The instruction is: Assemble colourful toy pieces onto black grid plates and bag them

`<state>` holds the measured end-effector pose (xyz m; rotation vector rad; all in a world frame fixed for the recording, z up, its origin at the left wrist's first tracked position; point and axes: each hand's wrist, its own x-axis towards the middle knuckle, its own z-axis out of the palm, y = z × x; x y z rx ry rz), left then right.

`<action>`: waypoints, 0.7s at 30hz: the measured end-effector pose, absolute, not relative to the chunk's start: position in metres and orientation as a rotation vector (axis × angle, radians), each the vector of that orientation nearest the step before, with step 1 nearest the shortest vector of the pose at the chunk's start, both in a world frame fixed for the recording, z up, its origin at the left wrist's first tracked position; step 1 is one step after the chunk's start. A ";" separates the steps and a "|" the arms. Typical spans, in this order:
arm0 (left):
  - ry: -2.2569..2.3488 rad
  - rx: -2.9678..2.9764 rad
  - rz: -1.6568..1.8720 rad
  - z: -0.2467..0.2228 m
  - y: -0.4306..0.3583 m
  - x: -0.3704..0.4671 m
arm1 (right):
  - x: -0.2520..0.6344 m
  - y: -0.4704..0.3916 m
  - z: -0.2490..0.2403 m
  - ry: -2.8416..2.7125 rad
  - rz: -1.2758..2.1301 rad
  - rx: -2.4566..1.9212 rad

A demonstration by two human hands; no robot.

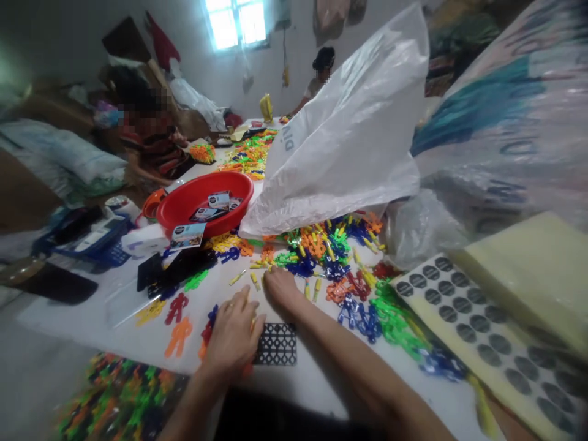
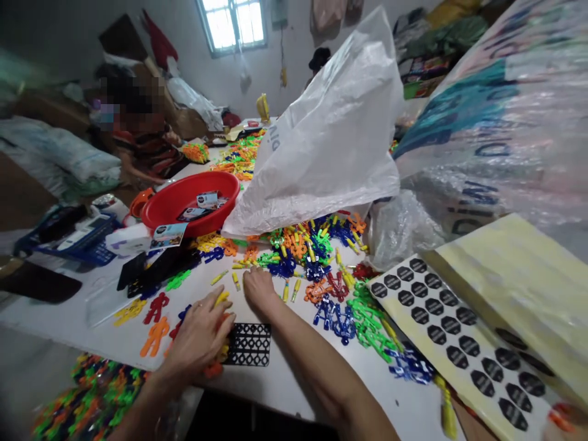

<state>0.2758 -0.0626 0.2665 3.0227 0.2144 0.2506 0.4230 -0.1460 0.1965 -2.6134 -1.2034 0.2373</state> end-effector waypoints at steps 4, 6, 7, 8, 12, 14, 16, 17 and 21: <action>0.317 2.839 0.292 0.281 -0.032 0.332 | 0.411 -0.151 0.185 -1.220 0.144 -2.653; 0.419 2.783 -0.004 0.277 -0.023 0.381 | 0.409 -0.156 0.183 -1.191 0.143 -2.667; 0.463 2.762 -0.087 0.271 -0.020 0.406 | 0.409 -0.157 0.184 -1.182 0.157 -2.668; 0.515 2.739 -0.143 0.263 -0.018 0.429 | 0.410 -0.157 0.184 -1.173 0.175 -2.668; 0.694 2.591 -0.206 0.229 -0.013 0.483 | 0.415 -0.153 0.187 -1.034 0.221 -2.646; 0.725 2.470 -0.203 0.218 -0.008 0.488 | 0.418 -0.156 0.187 -0.919 0.264 -2.540; 0.732 2.323 -0.190 0.215 -0.003 0.486 | 0.422 -0.163 0.187 -0.774 0.316 -2.360; 0.728 2.245 -0.183 0.216 -0.002 0.483 | 0.425 -0.168 0.186 -0.696 0.330 -2.259; 0.678 1.925 -0.145 0.229 -0.009 0.465 | 0.429 -0.189 0.189 -0.477 0.334 -1.930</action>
